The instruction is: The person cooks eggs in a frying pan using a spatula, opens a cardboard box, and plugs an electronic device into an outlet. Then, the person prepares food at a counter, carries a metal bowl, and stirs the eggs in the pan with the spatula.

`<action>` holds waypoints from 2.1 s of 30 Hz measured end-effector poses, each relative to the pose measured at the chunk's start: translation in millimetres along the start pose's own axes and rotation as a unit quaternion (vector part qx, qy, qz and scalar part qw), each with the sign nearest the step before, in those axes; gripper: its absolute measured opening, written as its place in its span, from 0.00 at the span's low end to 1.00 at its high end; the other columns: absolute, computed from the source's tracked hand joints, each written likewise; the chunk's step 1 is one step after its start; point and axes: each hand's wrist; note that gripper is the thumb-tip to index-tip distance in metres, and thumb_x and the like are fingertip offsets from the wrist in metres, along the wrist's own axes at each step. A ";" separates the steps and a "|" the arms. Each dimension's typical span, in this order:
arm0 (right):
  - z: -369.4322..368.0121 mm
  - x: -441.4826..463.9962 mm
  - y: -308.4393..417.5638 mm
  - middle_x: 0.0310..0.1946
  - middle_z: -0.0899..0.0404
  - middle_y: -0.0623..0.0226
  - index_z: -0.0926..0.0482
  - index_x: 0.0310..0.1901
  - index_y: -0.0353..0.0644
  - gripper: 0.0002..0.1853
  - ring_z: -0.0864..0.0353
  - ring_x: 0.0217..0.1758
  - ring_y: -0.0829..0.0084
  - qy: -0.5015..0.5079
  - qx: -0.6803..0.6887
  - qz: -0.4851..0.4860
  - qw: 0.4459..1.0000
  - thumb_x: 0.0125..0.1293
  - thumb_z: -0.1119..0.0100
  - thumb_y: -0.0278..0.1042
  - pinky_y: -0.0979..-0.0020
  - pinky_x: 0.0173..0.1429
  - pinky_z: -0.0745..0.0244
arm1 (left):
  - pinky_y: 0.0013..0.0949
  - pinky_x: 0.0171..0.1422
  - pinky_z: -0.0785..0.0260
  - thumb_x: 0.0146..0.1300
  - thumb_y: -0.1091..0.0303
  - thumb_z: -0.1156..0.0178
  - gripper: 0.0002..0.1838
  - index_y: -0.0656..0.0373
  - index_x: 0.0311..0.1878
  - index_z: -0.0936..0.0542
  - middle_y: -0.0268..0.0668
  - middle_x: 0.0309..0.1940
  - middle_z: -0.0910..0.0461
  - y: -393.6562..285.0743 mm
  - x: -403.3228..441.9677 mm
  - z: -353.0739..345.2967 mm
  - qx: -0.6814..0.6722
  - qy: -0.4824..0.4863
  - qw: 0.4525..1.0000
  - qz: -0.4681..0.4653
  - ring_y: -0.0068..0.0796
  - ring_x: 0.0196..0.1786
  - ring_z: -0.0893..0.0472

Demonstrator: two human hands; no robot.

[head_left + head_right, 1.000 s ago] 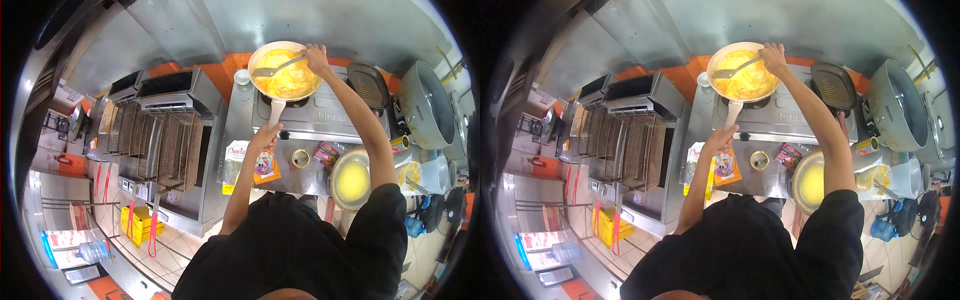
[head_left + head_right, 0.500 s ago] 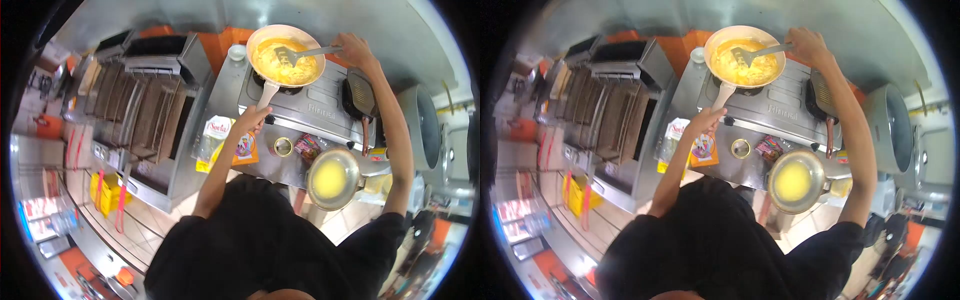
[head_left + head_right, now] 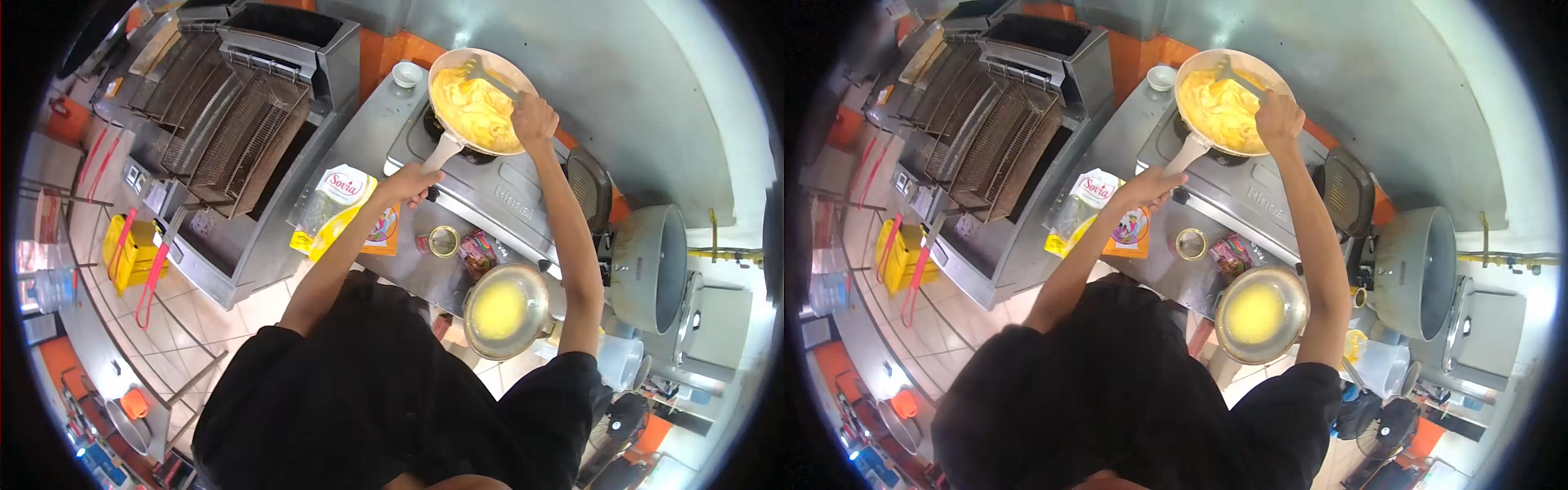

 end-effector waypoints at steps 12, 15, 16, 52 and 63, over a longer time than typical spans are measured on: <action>20.8 31.0 -109.9 0.22 0.27 0.65 0.19 0.35 0.41 0.24 0.30 0.19 0.72 0.370 0.024 -0.100 0.923 0.60 0.44 0.59 0.64 0.21 0.34 | 0.29 0.13 0.42 0.63 0.48 0.41 0.24 0.61 0.25 0.31 0.33 0.13 0.34 4.2 -0.8 2.3 -0.004 0.006 1.000 -0.017 0.24 0.11 0.33; 105.1 26.1 -78.2 0.15 0.32 0.70 0.19 0.30 0.39 0.23 0.36 0.12 0.78 0.354 0.050 -0.060 0.932 0.60 0.42 0.57 0.68 0.15 0.41 | 0.29 0.13 0.42 0.63 0.48 0.42 0.24 0.61 0.25 0.31 0.32 0.13 0.34 7.1 0.8 3.9 -0.002 -0.002 1.000 -0.025 0.24 0.11 0.33; 120.8 25.2 -72.6 0.14 0.33 0.70 0.19 0.30 0.38 0.23 0.36 0.12 0.79 0.342 0.072 -0.042 0.936 0.60 0.41 0.55 0.69 0.15 0.42 | 0.29 0.13 0.42 0.63 0.48 0.42 0.24 0.61 0.25 0.31 0.32 0.13 0.34 5.7 -0.8 3.9 0.001 -0.002 1.000 -0.029 0.23 0.11 0.33; 98.7 -19.7 -38.6 0.44 0.18 0.54 0.18 0.45 0.47 0.18 0.19 0.49 0.53 0.236 -0.104 -0.100 0.961 0.61 0.48 0.49 0.57 0.52 0.25 | 0.29 0.14 0.42 0.63 0.50 0.40 0.23 0.59 0.25 0.34 0.31 0.15 0.36 3.8 -0.7 4.0 -0.033 0.022 0.999 -0.021 0.23 0.12 0.35; 113.6 -57.4 -32.1 0.41 0.17 0.54 0.18 0.41 0.43 0.13 0.16 0.45 0.56 0.219 -0.156 -0.026 0.963 0.59 0.47 0.38 0.58 0.48 0.22 | 0.30 0.13 0.42 0.63 0.50 0.41 0.23 0.59 0.25 0.33 0.30 0.13 0.36 4.2 -1.1 3.6 -0.017 0.013 0.999 -0.025 0.22 0.11 0.36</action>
Point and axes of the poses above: each hand's wrist, its own x-axis towards the middle knuckle, its own z-axis out of the back of the hand, y = z × x
